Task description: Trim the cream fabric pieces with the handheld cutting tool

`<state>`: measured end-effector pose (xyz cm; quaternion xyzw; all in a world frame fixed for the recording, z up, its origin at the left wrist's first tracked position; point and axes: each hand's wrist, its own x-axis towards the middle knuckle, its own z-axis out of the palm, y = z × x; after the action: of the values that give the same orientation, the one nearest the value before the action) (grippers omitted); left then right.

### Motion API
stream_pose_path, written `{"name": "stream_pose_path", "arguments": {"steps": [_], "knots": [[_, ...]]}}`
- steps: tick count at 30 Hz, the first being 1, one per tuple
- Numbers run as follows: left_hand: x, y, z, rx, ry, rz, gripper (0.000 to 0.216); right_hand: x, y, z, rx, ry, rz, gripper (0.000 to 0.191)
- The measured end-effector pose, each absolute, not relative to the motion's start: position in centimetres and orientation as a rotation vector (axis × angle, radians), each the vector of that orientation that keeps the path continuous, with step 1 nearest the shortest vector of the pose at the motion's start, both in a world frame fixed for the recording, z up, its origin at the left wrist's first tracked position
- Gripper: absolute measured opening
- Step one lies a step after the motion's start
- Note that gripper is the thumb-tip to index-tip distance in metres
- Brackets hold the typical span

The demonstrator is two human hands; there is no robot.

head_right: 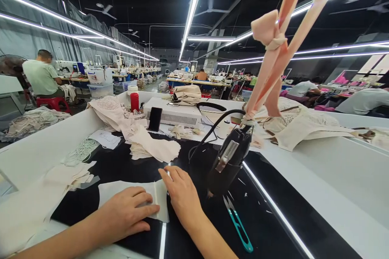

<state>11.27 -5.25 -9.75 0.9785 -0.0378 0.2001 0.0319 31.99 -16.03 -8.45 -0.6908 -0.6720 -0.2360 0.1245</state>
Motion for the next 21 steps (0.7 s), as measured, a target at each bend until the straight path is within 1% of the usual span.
{"name": "stream_pose_path", "arguments": {"steps": [4,6,9,12,14,15,17,19,21], "knots": [[11.1,-5.4,-9.2,2.983,-0.070,0.582,0.041,31.0,-16.2,-9.1,-1.968,-2.017,-0.701,0.043],[10.9,-5.5,-9.2,2.967,-0.060,0.556,0.037,30.8,-16.4,-9.1,-1.959,-2.011,-0.720,0.041],[10.6,-5.6,-9.2,2.925,-0.046,0.505,0.034,30.1,-17.9,-7.7,-1.829,-2.042,-0.796,0.045],[10.1,-5.9,-9.0,2.876,-0.032,0.481,0.035,29.5,-20.6,-5.0,-1.500,-2.022,-1.084,0.038],[9.8,-6.0,-8.9,2.859,-0.040,0.475,0.033,29.6,-22.3,-3.1,-1.367,-1.926,-1.284,0.034],[9.7,-6.0,-8.8,2.853,-0.047,0.470,0.032,29.8,-22.9,-2.3,-1.344,-1.784,-1.379,0.036],[9.6,-6.1,-8.7,2.843,-0.062,0.453,0.030,30.5,-23.4,-1.1,-1.410,-1.438,-1.419,0.057],[9.5,-6.1,-8.7,2.831,-0.072,0.440,0.029,31.1,-23.1,-0.6,-1.462,-1.160,-1.225,0.080],[9.5,-6.2,-8.6,2.824,-0.086,0.441,0.028,31.3,-22.4,-0.5,-1.453,-1.017,-0.854,0.092]]}}
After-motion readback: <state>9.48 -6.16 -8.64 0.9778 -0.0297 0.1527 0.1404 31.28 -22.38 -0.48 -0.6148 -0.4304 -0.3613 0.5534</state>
